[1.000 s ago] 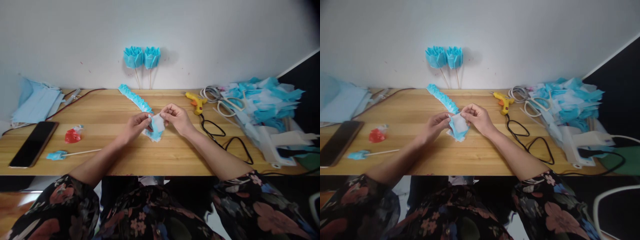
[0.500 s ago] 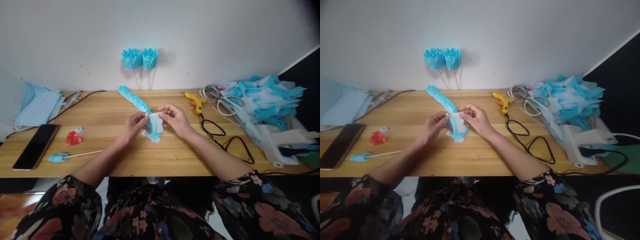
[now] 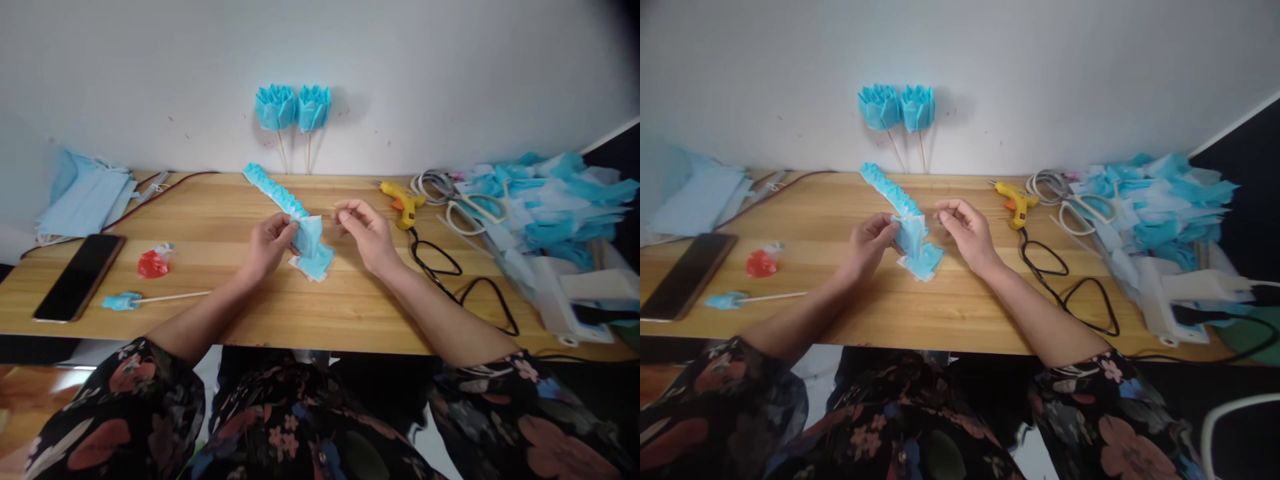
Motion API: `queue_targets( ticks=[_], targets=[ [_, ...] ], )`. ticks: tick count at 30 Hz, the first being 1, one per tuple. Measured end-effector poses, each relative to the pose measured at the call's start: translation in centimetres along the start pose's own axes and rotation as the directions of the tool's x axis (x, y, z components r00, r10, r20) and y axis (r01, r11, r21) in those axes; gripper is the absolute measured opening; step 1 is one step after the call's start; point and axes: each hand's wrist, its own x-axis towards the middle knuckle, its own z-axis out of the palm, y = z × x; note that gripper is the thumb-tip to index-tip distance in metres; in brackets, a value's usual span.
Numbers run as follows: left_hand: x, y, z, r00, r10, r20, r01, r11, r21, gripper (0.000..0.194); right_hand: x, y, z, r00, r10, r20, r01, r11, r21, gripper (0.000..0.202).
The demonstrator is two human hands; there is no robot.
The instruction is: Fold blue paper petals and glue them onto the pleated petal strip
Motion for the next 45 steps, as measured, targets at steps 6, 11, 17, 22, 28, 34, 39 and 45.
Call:
queue_targets(
  ticks=[6, 11, 17, 22, 28, 34, 39, 45],
  targets=[
    [0.2, -0.3, -0.1, 0.999, 0.029, -0.021, -0.030, 0.999, -0.032, 0.028, -0.4, -1.0, -0.1, 0.993, -0.057, 0.106, 0.078, 0.976, -0.203, 0.027],
    [0.2, -0.5, 0.1, 1.000, 0.019, -0.020, -0.020, 0.999, -0.026, 0.025, -0.8, -1.2, 0.4, 0.971, 0.027, 0.239, 0.046, 0.954, -0.295, 0.029],
    [0.3, -0.1, 0.0, 0.999, -0.032, -0.010, 0.032, 0.998, -0.046, 0.025, -0.5, -0.6, 0.2, 0.966, 0.057, 0.252, 0.020, 0.956, -0.291, 0.029],
    [0.2, 0.4, -0.1, 0.999, -0.038, 0.001, 0.038, 0.994, -0.098, 0.027, -0.1, 0.0, 0.0, 0.963, 0.136, 0.235, -0.102, 0.983, -0.152, 0.035],
    [0.0, 0.3, 0.0, 0.999, -0.018, 0.030, 0.022, 0.991, -0.131, 0.029, -0.1, 0.1, 0.0, 0.956, 0.181, 0.232, -0.161, 0.982, -0.099, 0.039],
    [-0.1, 0.6, 0.0, 0.999, 0.017, 0.032, -0.012, 0.990, -0.143, 0.034, 0.0, -0.1, -0.1, 0.933, 0.145, 0.328, -0.177, 0.982, 0.069, 0.059],
    [-0.5, 0.9, 0.3, 0.997, 0.023, 0.074, -0.015, 0.994, -0.108, 0.031, -0.1, 0.1, 0.0, 0.897, 0.196, 0.396, -0.255, 0.962, 0.101, 0.082],
    [-0.6, 0.4, 0.5, 0.997, 0.027, 0.073, -0.022, 0.997, -0.071, 0.025, -0.4, -0.3, 0.3, 0.877, 0.227, 0.423, -0.294, 0.950, 0.101, 0.067]
  ],
)
